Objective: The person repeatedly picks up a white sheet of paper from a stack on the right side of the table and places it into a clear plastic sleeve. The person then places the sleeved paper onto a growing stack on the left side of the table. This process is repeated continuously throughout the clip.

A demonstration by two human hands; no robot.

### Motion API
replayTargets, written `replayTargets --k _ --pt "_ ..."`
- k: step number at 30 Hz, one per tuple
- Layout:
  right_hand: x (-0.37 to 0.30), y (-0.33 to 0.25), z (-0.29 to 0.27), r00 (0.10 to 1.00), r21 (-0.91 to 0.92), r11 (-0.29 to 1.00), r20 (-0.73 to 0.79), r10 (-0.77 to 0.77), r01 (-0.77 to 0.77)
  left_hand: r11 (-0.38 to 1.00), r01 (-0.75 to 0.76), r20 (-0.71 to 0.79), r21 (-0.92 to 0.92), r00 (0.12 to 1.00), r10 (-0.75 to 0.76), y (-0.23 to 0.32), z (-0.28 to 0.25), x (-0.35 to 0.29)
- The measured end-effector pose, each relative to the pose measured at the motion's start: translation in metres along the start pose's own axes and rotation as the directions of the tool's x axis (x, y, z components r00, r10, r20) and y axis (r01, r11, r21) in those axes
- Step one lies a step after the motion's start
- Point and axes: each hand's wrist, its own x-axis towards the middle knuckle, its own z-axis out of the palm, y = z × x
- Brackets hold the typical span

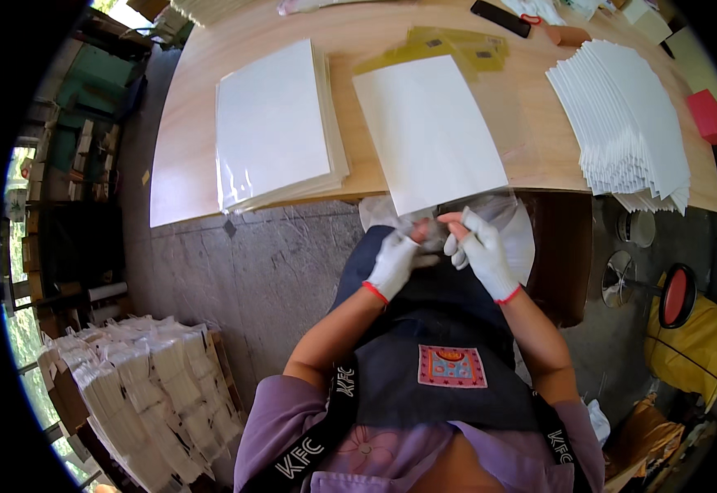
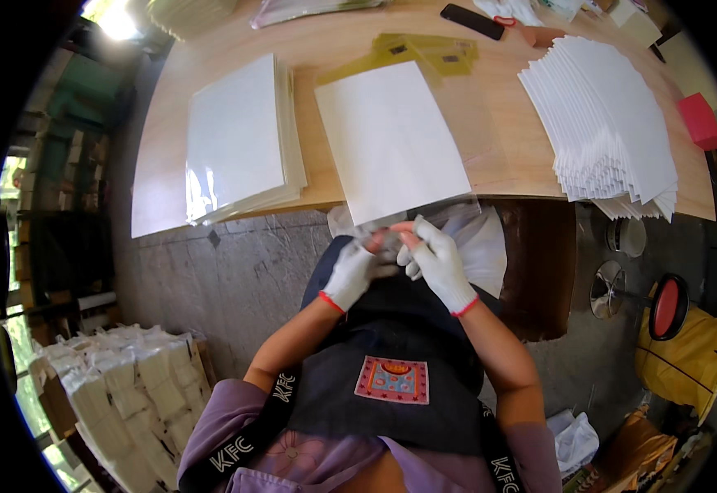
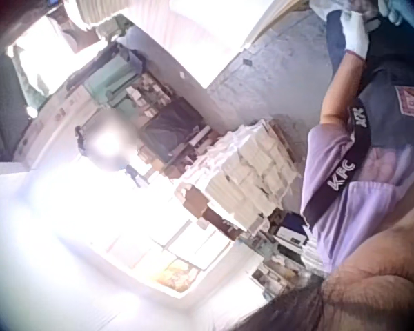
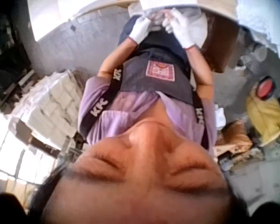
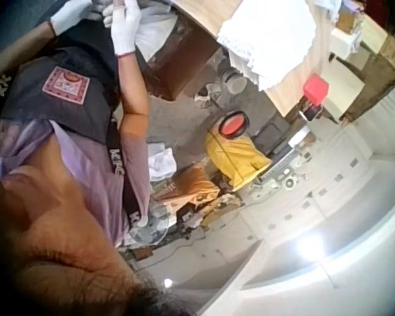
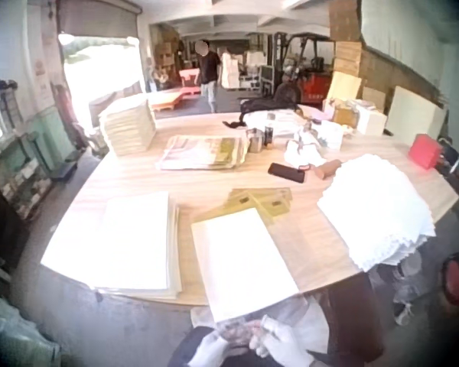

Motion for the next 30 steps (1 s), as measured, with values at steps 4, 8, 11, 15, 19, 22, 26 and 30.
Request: replayTargets --k 4,8,11,15,19,22,26,30 --pt "0.032 0.012 0.019 0.867 -0.780 0.453 0.222 -0.447 0.433 0.963 -0.124 -0.109 0.238 0.982 0.154 0.030 -0.024 -0.009" --pt "0.051 0.015 0.035 0.866 -0.916 0.069 0.348 -0.359 0.396 0.935 -0.081 -0.025 0.344 0.995 0.095 0.042 -0.026 -0.008" --pt "0.055 0.011 0.043 0.844 -0.914 0.026 0.362 -0.396 0.404 0.933 -0.135 -0.038 0.335 0.987 0.157 0.041 -0.028 -0.010" --pt "0.060 0.005 0.045 0.819 -0.898 -0.010 0.406 -0.406 0.440 0.936 -0.112 -0.076 0.334 0.986 0.146 0.042 -0.031 -0.007" --pt "0.050 -0.004 0.019 0.757 -0.659 0.397 0.446 -0.477 0.639 0.971 -0.108 -0.133 0.212 0.982 0.138 0.033 -0.035 -0.004" --pt "0.017 -0.002 -0.065 0.934 -0.154 0.959 -0.235 -0.268 0.237 0.958 -0.171 -0.134 0.230 0.970 0.205 0.029 -0.039 -0.012" --pt "-0.034 0.117 -0.271 0.987 -0.698 0.700 -0.146 0.067 -0.151 0.870 -0.217 -0.006 0.443 0.970 0.244 0.037 -0.036 -0.018" --pt "-0.133 0.258 -0.311 0.851 -0.910 -0.220 -0.408 0.331 -0.351 0.535 -0.289 -0.028 0.794 0.861 0.507 0.035 -0.048 -0.010"
